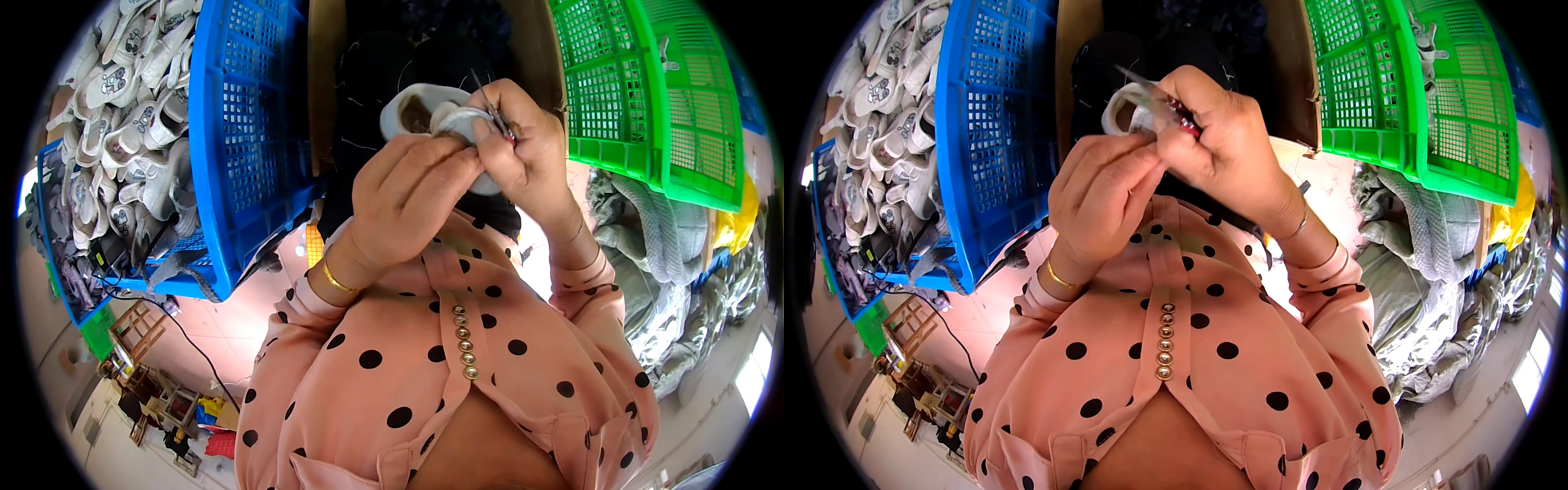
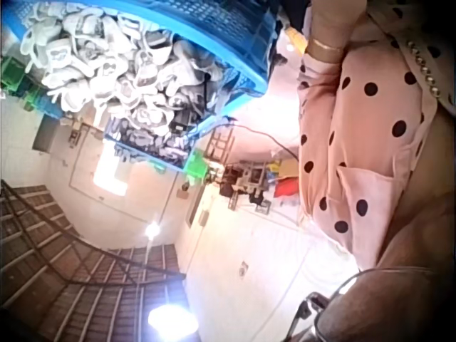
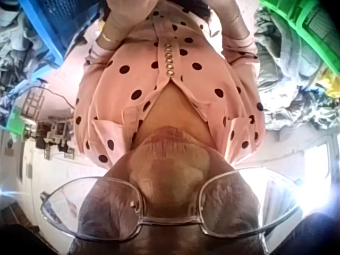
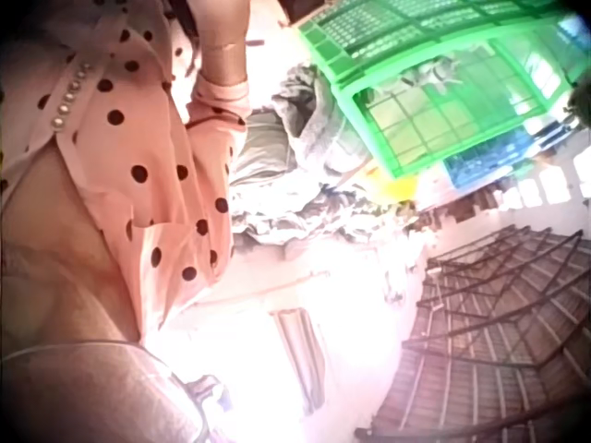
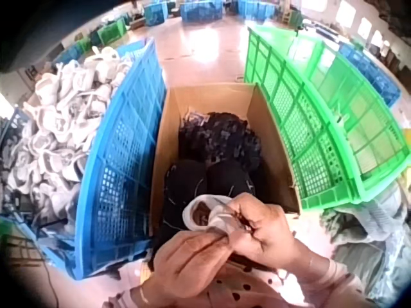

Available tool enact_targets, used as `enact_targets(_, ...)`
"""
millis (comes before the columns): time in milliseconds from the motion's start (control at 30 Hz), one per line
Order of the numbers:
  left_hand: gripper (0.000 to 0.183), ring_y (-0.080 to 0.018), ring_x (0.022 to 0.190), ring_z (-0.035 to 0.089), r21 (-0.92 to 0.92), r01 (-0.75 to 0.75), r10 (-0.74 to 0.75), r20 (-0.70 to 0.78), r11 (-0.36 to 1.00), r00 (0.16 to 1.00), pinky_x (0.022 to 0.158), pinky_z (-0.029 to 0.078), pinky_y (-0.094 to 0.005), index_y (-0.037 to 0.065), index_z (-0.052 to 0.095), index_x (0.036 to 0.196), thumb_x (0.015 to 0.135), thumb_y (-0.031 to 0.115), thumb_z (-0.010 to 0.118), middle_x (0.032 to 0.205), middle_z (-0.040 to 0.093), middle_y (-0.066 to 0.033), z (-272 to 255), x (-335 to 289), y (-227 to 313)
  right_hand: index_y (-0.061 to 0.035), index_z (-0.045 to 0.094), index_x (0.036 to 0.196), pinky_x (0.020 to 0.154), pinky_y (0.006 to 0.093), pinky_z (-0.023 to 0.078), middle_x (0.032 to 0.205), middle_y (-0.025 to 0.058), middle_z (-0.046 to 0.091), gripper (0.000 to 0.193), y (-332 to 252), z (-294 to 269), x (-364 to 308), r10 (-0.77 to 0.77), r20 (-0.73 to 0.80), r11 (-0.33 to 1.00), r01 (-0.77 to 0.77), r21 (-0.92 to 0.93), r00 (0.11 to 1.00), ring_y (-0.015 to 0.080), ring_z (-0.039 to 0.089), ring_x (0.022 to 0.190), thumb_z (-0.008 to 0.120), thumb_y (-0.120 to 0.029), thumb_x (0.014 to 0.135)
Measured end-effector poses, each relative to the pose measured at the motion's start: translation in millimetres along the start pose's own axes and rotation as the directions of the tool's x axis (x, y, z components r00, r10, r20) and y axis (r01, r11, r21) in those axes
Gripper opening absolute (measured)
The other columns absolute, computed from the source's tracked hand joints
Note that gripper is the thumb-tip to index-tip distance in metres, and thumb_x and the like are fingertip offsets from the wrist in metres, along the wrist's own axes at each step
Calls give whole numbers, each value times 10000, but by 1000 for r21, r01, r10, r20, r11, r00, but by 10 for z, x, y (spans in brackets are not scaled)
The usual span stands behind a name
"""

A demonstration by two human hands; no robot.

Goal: The person uses scissors to trim loose threads and excess fabric from the edges of white slippers. They handle the slippers one at a time, picking them from a blue basket, trimming them, and placing them into a green basket.

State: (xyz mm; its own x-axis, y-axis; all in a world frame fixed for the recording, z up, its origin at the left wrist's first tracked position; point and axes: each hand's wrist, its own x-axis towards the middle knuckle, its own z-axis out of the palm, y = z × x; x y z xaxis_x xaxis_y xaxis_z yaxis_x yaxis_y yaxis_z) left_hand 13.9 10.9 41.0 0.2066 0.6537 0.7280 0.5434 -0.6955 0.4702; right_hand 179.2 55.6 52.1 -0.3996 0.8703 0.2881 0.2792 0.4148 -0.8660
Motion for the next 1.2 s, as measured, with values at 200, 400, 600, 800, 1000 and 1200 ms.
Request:
enact_targets(200,148,-246,905,603,152,492,-478,-121,857,870,771,481,-326,51,644,976,844,75,707,978,653,-73,-192,-244,-138,-12,585,940,535,192,438,709,-21,540,123,101,-212,-49,409,274,734,-492,468,871,44,548,557,547,-128,935)
enact_targets(400,348,-256,1021,575,-39,300,-289,179,953,941,833,479,-344,102,678,1045,737,202,804,1132,618,-86,-152,-220,115,-18,594,983,552,180,435,725,-29,550,164,201,-43,-167,452,423,590,-618,519,786,30,539,600,565,-175,950)
enact_targets(600,122,-174,837,651,-297,615,-572,225,731,789,678,527,-260,40,682,932,822,70,727,1107,633,-98,157,-462,162,-25,592,1045,569,163,416,736,-24,562,197,324,121,-394,546,469,471,-717,513,694,24,537,645,528,-199,978)
enact_targets(800,112,-109,747,641,-398,803,-738,345,444,580,659,523,-224,-17,659,916,895,92,668,1085,654,-106,291,-605,-24,19,569,1027,540,208,415,649,1,546,269,581,174,-509,476,278,766,-549,336,834,61,504,580,533,-244,988)
enact_targets(1000,153,-73,852,597,-415,899,-771,523,143,364,740,510,-205,-16,614,1002,955,130,609,1068,648,-67,260,-546,-78,-63,544,825,484,309,451,615,61,576,380,406,-242,-464,125,199,840,4,-543,972,215,584,536,619,-429,894)
enact_targets(1200,166,-89,910,607,-395,918,-749,596,40,289,784,530,-219,7,606,988,963,171,605,1119,645,-76,223,-485,-93,-100,506,728,466,306,443,566,21,518,417,208,-276,-403,88,330,609,211,-765,940,191,574,531,650,-480,824)
